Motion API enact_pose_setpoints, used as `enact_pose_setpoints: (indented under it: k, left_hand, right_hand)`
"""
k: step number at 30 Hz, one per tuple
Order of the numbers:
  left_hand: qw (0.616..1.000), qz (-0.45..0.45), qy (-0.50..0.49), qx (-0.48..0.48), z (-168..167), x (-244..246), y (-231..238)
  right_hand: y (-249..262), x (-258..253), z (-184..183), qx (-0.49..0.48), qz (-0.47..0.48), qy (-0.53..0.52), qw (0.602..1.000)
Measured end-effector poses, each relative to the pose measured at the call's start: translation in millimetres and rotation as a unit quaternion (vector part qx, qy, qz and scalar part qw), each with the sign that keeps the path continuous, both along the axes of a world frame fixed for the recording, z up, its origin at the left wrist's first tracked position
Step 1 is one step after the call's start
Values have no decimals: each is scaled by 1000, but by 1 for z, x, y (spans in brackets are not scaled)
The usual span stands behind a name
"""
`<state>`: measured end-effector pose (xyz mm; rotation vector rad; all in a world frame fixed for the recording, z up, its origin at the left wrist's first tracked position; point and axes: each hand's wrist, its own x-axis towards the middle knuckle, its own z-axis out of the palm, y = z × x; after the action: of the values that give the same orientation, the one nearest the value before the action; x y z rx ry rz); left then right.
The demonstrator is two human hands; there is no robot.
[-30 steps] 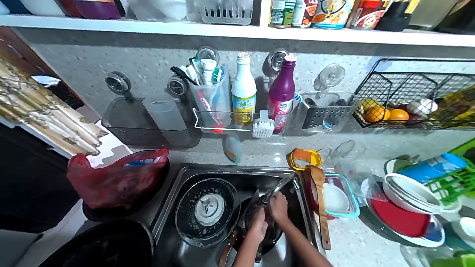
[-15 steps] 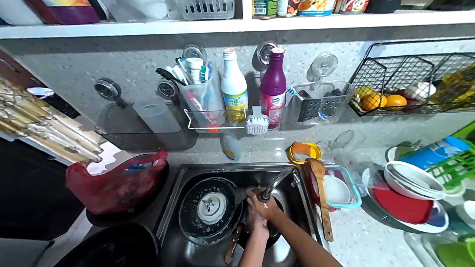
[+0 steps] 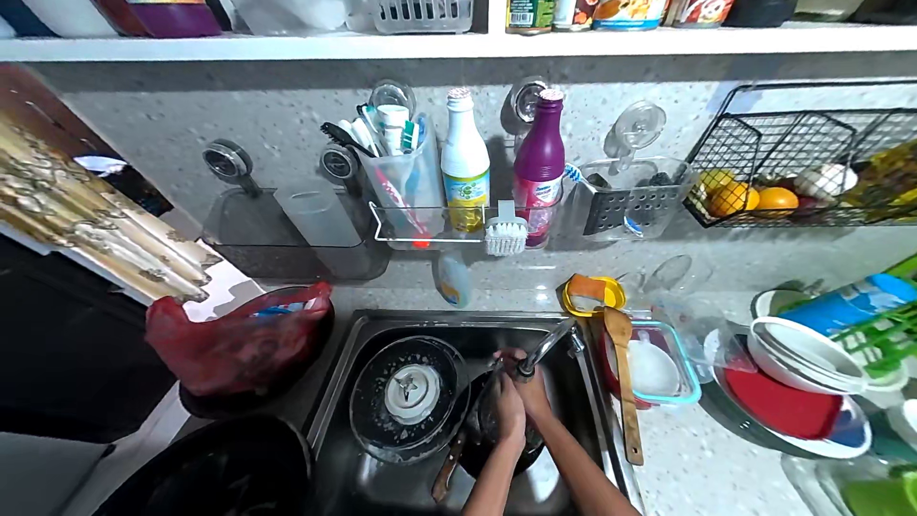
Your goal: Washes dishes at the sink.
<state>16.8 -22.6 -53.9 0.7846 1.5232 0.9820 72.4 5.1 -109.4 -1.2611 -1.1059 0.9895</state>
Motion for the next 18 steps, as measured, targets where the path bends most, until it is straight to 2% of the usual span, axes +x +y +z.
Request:
enact_pose_setpoints:
  k: [2,4,7,9,11,14,16,18]
  left_hand:
    - [994,-35,86,64,-11,-2,6]
    - [987,-53,129,85,-1,-2,7]
    - [983,-76,153,70,20,-8,-2]
    - [983,-102,146,48,24,-13,-11]
    - [974,-133,159,94,17,-19,-21]
    - [926,-172,216,259,-23,-25,-27]
    - [885,-284,278,242,-29,-29,-24]
    - [863,-329,318,215,-20,-24,-19]
  right_hand:
    - [3,2,5,-6,-11,59,998]
    - [4,2,10,-5,-17,91,996]
    - [5,1,14,-9,-24,134,991]
    - [12,3,13,-19,-8,213,977]
    - [17,4,18,-48,0,343,938]
    - [16,9,17,-89,16,503,860]
    - [13,8,9,-72,24,541,838]
    - [5,-3,6,-56,35,553,831]
